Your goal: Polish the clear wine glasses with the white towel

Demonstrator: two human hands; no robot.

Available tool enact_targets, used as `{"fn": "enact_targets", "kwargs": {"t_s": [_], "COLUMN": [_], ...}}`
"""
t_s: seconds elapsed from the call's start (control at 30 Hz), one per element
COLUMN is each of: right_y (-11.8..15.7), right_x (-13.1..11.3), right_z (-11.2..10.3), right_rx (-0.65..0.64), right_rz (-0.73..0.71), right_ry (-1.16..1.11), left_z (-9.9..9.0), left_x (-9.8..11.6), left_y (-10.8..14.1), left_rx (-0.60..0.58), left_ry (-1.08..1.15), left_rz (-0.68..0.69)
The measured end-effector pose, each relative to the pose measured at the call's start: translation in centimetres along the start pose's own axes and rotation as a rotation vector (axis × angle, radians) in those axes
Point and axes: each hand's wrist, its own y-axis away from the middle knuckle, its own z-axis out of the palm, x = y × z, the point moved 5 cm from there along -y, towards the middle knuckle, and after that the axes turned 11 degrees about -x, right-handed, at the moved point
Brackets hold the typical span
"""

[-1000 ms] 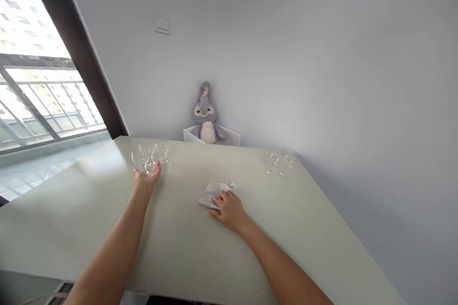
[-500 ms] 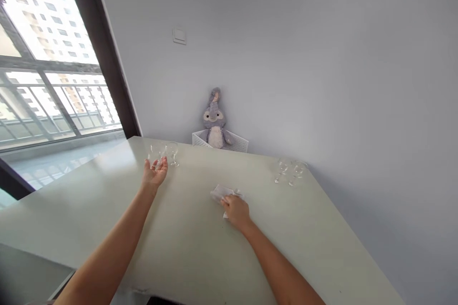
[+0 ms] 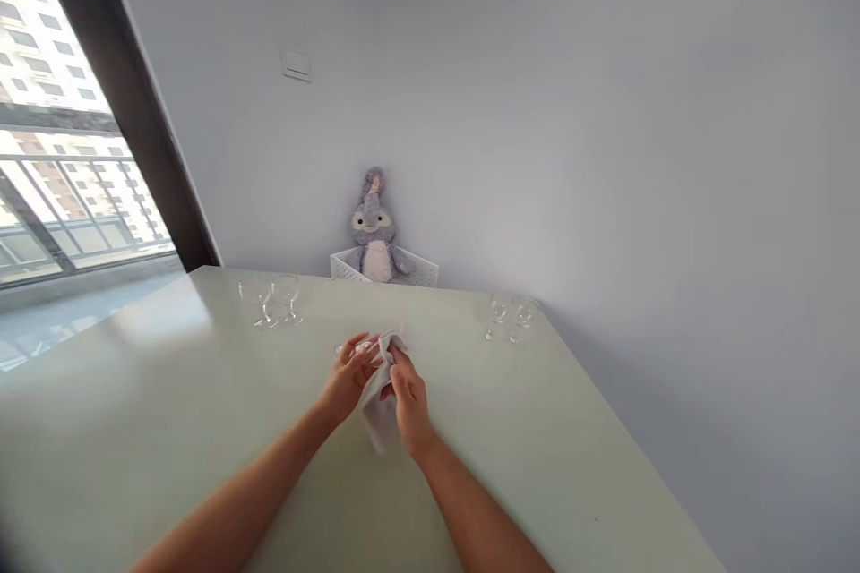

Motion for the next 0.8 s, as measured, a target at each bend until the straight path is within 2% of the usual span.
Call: {"fn": "enact_targets", "kwargs": {"t_s": [0.1, 0.17, 0.27, 0.33, 0.4, 0.53, 0.6, 0.67, 0.73, 0.8], "right_y": [0.4, 0.5, 0.2, 0.0, -0.3, -0.5, -0.3, 0.0, 0.3, 0.5], "right_x": [1.2, 1.8, 2.9, 3.6, 4.4, 5.0, 4.2, 3.1, 2.0, 1.2], "right_z": [1.2, 1.4, 0.9, 0.4, -0.2, -0.6, -0.2, 0.3, 0.9, 1.2], "right_rx": [-0.261, -0.387, -0.423, -0.375, -0.303, -0.211, -0.225, -0.286, -0.358, -0.404], "right_rz": [0.119, 0.144, 0.092, 0.064, 0.114, 0.281, 0.277, 0.224, 0.144, 0.07], "right_ry": [-0.094, 0.015, 0.327, 0.391, 0.21, -0.359, -0.394, -0.194, 0.129, 0.357], "left_z": [-0.7, -1.1, -1.6, -1.6, -1.1, 0.8, 1.0, 0.4, -0.4, -0.8], "left_x": [-0.4, -0.4, -0.5, -0.5, -0.5, 0.4, 0.9, 0.9, 0.6, 0.5], "left_y": [0.4, 0.5, 0.7, 0.8, 1.0, 1.2, 1.2, 1.1, 1.2, 1.2], "left_rx": [-0.029, -0.076, -0.089, -0.076, -0.105, -0.303, -0.319, -0.25, -0.172, -0.147], "left_ry": [-0.052, -0.159, -0.427, -0.549, -0.553, -0.456, -0.442, -0.396, -0.322, -0.274], "left_rz": [-0.117, -0.21, -0.312, -0.343, -0.327, -0.218, -0.195, -0.27, -0.397, -0.461]}}
